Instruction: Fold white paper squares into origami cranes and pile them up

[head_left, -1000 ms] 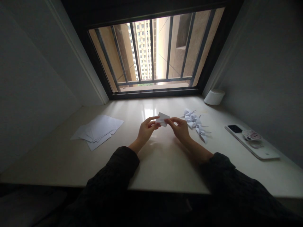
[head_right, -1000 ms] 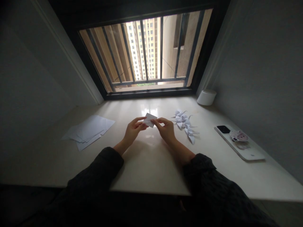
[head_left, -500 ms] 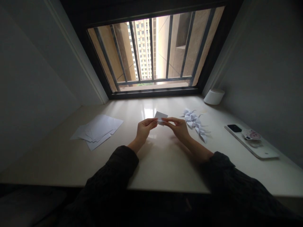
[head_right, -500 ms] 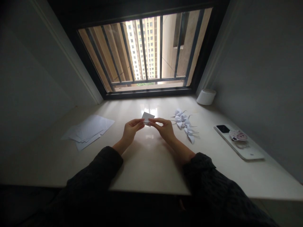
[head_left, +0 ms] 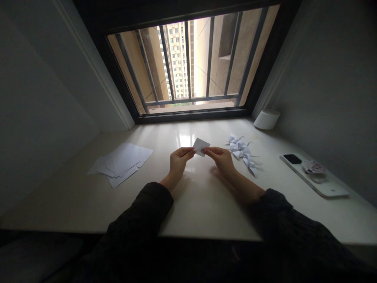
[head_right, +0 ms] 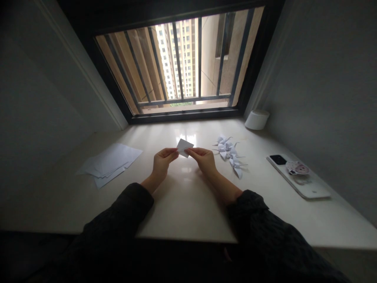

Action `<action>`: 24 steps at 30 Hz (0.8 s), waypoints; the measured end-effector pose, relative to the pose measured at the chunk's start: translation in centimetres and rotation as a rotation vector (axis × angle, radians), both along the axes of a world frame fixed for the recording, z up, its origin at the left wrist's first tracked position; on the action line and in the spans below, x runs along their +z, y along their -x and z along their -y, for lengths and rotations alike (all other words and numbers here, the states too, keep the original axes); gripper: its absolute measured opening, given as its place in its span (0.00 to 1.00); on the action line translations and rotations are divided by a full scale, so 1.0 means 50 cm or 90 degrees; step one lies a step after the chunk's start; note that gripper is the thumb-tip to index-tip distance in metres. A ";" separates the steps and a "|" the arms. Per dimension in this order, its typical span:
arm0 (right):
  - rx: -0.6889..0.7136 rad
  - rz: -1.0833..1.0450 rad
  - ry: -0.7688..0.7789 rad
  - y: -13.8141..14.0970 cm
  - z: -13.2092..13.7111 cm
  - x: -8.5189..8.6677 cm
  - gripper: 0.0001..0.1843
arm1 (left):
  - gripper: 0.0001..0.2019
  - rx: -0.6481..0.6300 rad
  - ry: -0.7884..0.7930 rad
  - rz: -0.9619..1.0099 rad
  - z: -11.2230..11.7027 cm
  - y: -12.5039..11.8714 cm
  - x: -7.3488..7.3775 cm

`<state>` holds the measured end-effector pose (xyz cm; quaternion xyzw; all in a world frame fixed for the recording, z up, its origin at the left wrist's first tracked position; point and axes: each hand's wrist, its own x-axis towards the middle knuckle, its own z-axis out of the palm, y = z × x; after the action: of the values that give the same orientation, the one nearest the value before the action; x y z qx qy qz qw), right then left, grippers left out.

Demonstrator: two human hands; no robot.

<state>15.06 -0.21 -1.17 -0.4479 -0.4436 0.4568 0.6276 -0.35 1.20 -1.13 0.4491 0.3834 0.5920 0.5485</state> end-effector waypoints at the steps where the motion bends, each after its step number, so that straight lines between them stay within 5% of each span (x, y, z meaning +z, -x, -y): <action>1: 0.003 -0.006 0.000 0.000 0.000 -0.001 0.14 | 0.12 -0.001 0.003 0.009 -0.001 0.000 -0.001; 24: 0.030 -0.152 0.029 0.006 -0.014 -0.019 0.11 | 0.12 -0.010 0.053 0.075 0.010 -0.010 0.005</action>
<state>14.75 0.50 -2.09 -0.3938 -0.3653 0.5314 0.6551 0.17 0.71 -0.87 0.3937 0.3712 0.5963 0.5929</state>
